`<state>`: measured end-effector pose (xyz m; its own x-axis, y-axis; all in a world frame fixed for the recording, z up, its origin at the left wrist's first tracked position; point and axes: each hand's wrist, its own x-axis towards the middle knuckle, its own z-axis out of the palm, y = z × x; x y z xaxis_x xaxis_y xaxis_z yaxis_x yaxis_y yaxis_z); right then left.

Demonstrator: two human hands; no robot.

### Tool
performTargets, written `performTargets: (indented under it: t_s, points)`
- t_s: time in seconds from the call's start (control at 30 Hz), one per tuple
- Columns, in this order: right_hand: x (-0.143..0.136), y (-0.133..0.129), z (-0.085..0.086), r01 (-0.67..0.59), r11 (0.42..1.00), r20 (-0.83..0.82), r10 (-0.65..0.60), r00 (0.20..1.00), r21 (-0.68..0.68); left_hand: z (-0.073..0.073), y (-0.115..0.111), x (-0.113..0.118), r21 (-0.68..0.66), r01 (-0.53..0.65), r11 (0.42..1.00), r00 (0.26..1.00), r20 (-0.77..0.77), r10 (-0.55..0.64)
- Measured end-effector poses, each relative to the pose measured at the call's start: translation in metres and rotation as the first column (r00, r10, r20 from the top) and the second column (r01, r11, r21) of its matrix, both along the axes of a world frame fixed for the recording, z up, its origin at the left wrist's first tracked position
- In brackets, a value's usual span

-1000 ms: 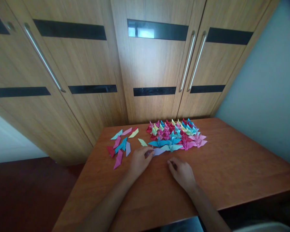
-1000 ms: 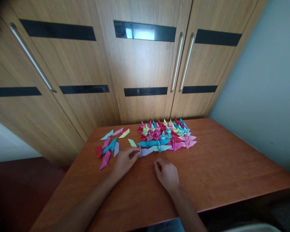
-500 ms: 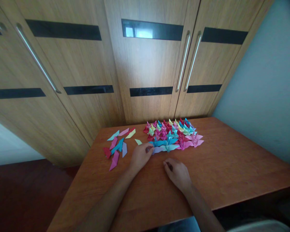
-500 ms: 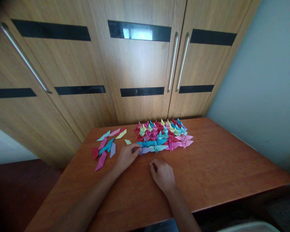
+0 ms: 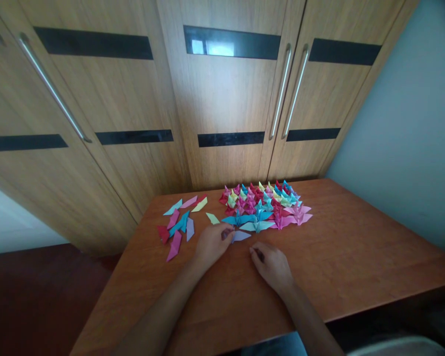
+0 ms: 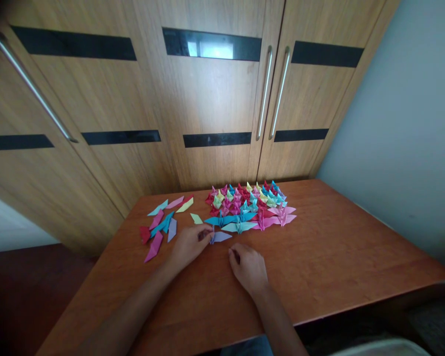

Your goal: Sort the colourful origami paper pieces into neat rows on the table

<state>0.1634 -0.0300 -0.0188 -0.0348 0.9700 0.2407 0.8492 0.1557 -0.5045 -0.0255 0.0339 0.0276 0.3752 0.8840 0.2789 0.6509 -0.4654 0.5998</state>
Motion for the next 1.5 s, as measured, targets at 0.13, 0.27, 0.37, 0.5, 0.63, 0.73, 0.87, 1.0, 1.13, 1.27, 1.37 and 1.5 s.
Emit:
performTargets:
  t_s: [0.13, 0.27, 0.37, 0.5, 0.63, 0.73, 0.87, 1.0, 1.13, 1.27, 1.37, 1.5]
  points:
    - [0.000, 0.000, 0.001, -0.004, 1.000, -0.010, 0.004, 1.000, -0.017, -0.004, 0.006, 0.005, -0.015, -0.027, 1.000, 0.999, -0.021, 0.026]
    - [0.000, -0.001, 0.001, -0.009, 1.000, -0.021, 0.009, 1.000, 0.000, -0.009, 0.012, 0.008, 0.009, -0.053, 0.999, 0.998, -0.025, 0.054]
    - [0.000, -0.001, -0.001, -0.010, 1.000, -0.018, 0.011, 1.000, 0.016, -0.011, 0.015, 0.010, 0.014, -0.065, 0.998, 0.998, -0.022, 0.066]
    - [0.001, 0.000, -0.002, -0.008, 1.000, -0.022, 0.008, 1.000, 0.015, -0.011, 0.018, 0.013, 0.007, -0.055, 0.998, 0.998, -0.017, 0.055]
    - [0.000, 0.000, 0.000, -0.004, 1.000, -0.013, 0.004, 1.000, 0.011, -0.012, 0.018, 0.017, 0.007, -0.055, 0.998, 0.998, -0.011, 0.055]
    - [0.000, 0.000, 0.001, -0.006, 1.000, -0.010, 0.006, 1.000, 0.019, -0.012, 0.019, 0.020, 0.006, -0.054, 0.999, 0.998, -0.009, 0.054]
    - [0.000, 0.000, 0.000, -0.006, 1.000, -0.022, 0.006, 1.000, 0.008, -0.011, 0.018, 0.022, -0.001, -0.049, 0.999, 0.999, -0.005, 0.049]
    - [0.000, 0.001, -0.001, -0.010, 1.000, -0.031, 0.009, 0.999, -0.021, -0.010, 0.017, 0.024, -0.005, -0.048, 0.999, 0.999, -0.001, 0.048]
    - [0.000, 0.000, -0.001, -0.008, 1.000, -0.036, 0.007, 0.999, -0.018, -0.011, 0.017, 0.023, -0.004, -0.049, 0.999, 0.999, -0.001, 0.049]
    - [0.000, -0.001, -0.001, -0.009, 1.000, -0.039, 0.010, 0.999, 0.001, -0.010, 0.015, 0.020, -0.002, -0.057, 0.998, 0.998, 0.004, 0.057]
    - [0.000, -0.001, -0.001, -0.005, 1.000, -0.033, 0.005, 0.999, 0.020, -0.007, 0.012, 0.015, -0.012, -0.062, 0.998, 0.998, 0.014, 0.062]
    - [0.001, -0.001, -0.001, -0.007, 1.000, -0.038, 0.008, 0.999, 0.021, -0.002, 0.011, -0.005, -0.013, -0.073, 0.997, 0.997, 0.006, 0.073]
